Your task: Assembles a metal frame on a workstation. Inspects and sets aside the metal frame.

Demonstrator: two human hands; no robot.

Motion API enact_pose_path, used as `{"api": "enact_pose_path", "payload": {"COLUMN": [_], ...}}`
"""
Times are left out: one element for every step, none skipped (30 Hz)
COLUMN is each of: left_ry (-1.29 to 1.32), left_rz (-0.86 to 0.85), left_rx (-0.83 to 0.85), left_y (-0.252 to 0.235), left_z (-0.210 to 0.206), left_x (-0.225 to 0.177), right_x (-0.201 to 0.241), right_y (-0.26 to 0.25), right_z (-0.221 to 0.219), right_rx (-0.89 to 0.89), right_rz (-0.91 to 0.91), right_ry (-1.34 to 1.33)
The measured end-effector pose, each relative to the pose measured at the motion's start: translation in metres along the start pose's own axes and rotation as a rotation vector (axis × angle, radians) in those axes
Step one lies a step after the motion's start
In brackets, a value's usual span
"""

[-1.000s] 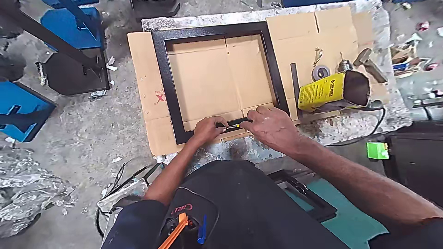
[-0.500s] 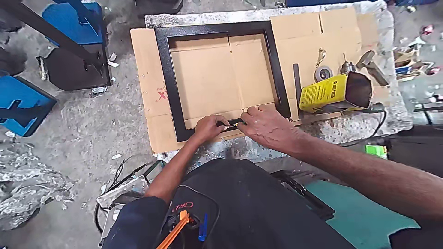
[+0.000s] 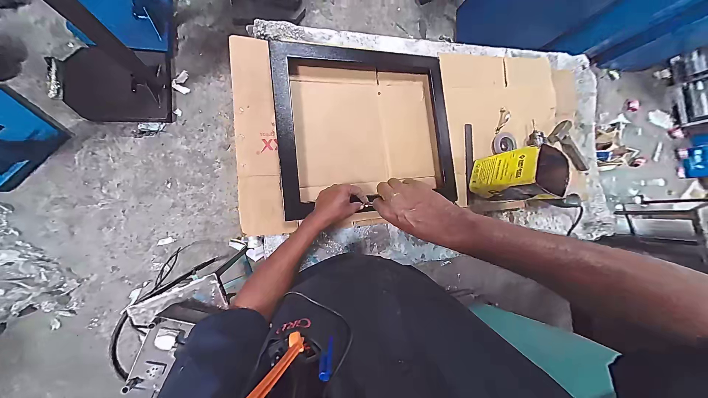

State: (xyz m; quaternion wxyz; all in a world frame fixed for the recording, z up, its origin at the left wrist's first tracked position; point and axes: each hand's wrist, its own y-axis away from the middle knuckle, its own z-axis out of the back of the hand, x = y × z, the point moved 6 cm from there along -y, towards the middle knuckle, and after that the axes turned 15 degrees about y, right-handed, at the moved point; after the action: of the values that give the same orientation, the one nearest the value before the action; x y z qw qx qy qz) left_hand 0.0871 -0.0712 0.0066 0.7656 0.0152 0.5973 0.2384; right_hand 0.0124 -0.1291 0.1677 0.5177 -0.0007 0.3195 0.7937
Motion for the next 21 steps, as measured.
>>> {"api": "enact_pose_path", "payload": {"left_ry": [-0.003,-0.006,-0.006,-0.009,-0.017,-0.02,-0.026,-0.039,-0.046,-0.044,-0.038,-0.03,-0.021,-0.016,-0.007,0.006,0.022,0.035,0.048,0.063,0.076], "left_rz": [0.003,0.009,0.015,0.022,0.03,0.033,0.033,0.028,0.022,0.015,0.008,0.007,0.011,0.019,0.047,0.095,0.135,0.157,0.172,0.18,0.186], "left_rx": [-0.001,0.001,0.004,0.008,0.011,0.015,0.019,0.023,0.028,0.033,0.037,0.041,0.044,0.047,0.067,0.108,0.139,0.155,0.161,0.159,0.156], "left_y": [0.0,0.0,0.0,-0.001,-0.002,-0.003,-0.002,-0.002,-0.002,-0.002,-0.002,-0.002,-0.003,-0.005,-0.007,-0.01,-0.012,-0.014,-0.015,-0.016,-0.016], "left_z": [0.0,0.0,0.0,-0.001,-0.002,-0.002,-0.002,-0.002,-0.002,-0.001,-0.001,-0.001,-0.002,-0.003,-0.004,-0.002,-0.001,0.0,0.001,0.001,0.001], "left_x": [0.0,0.0,0.0,0.001,0.003,0.003,0.003,0.003,0.002,0.001,0.001,0.001,0.002,0.005,0.006,0.005,0.004,0.004,0.005,0.005,0.005], "right_x": [0.001,0.001,0.001,0.0,-0.001,-0.002,-0.002,-0.002,-0.003,-0.002,-0.001,0.001,0.002,0.004,0.005,0.004,0.003,0.002,0.001,-0.001,-0.002], "right_y": [0.0,-0.001,-0.001,-0.001,-0.002,-0.002,-0.003,-0.004,-0.004,-0.005,-0.005,-0.005,-0.006,-0.006,-0.005,-0.005,-0.004,-0.004,-0.004,-0.005,-0.006], "right_z": [0.002,0.005,0.008,0.01,0.012,0.012,0.011,0.01,0.008,0.005,0.002,0.0,-0.001,0.001,0.005,0.009,0.012,0.014,0.014,0.012,0.007], "right_rx": [-0.023,-0.013,0.018,0.069,0.131,0.2,0.245,0.271,0.276,0.263,0.233,0.192,0.153,0.119,0.079,0.043,0.036,0.064,0.126,0.218,0.313], "right_rz": [0.006,-0.003,-0.024,-0.057,-0.098,-0.141,-0.174,-0.188,-0.179,-0.154,-0.12,-0.082,-0.049,-0.022,-0.006,-0.003,-0.013,-0.04,-0.076,-0.115,-0.159], "right_ry": [0.033,0.062,0.083,0.085,0.07,0.038,0.001,-0.025,-0.047,-0.07,-0.079,-0.067,-0.049,-0.021,0.009,0.04,0.068,0.083,0.092,0.09,0.068]}}
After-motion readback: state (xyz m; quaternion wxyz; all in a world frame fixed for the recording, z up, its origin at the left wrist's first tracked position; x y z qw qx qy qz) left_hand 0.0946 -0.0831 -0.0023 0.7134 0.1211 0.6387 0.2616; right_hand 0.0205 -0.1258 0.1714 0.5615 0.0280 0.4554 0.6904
